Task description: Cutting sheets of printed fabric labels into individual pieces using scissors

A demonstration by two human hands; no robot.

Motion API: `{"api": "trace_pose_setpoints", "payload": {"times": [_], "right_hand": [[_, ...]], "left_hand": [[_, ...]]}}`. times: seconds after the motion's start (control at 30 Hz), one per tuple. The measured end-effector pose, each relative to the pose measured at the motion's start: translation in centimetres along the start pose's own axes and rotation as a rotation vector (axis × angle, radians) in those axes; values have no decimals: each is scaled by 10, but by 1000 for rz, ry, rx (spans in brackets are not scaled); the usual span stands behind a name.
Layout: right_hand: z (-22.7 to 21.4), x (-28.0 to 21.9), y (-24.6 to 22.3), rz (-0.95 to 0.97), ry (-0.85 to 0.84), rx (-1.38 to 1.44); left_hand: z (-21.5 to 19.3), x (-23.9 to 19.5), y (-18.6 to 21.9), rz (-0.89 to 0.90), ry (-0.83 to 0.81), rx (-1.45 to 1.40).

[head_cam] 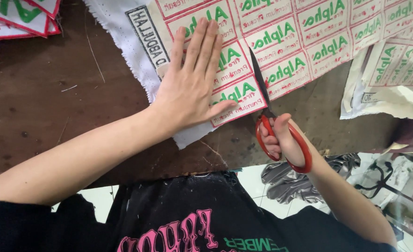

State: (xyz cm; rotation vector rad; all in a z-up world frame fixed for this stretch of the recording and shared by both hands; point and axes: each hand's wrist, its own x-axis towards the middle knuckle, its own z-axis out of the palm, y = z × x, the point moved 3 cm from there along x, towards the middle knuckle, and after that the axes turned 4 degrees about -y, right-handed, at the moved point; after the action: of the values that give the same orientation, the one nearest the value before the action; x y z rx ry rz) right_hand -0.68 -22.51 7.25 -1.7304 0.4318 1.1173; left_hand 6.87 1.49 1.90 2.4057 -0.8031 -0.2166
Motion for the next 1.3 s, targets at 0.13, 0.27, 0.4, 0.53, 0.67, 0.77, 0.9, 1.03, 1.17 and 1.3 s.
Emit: {"api": "trace_pose_setpoints", "payload": {"times": [0.13,0.27,0.4,0.53,0.67,0.77,0.9,1.03,1.17,1.3], "right_hand": [[0,2,4,-46,0,-48],[2,0,-4,-40,36,-101],[-5,0,-3,19,30,-48],[-12,7,-5,6,-102,-26],[-20,17,10,35,-146,-17],[-14,14,4,69,-101,42],[-11,15,2,17,-119,46],[0,10,-17,-10,16,-93],[-9,15,0,48,-14,-31],[-6,16,-20,46,-23,-95]], "left_hand": [[0,0,0,17,22,10],[0,-1,0,30,40,24],[0,-1,0,30,46,41],[1,-1,0,27,35,18],[2,-2,-1,32,62,47],[2,-1,-1,28,47,7],[2,-2,0,41,60,5],[0,-3,0,38,57,27],[0,-3,0,34,45,-5],[2,-2,-1,23,42,-16]]}}
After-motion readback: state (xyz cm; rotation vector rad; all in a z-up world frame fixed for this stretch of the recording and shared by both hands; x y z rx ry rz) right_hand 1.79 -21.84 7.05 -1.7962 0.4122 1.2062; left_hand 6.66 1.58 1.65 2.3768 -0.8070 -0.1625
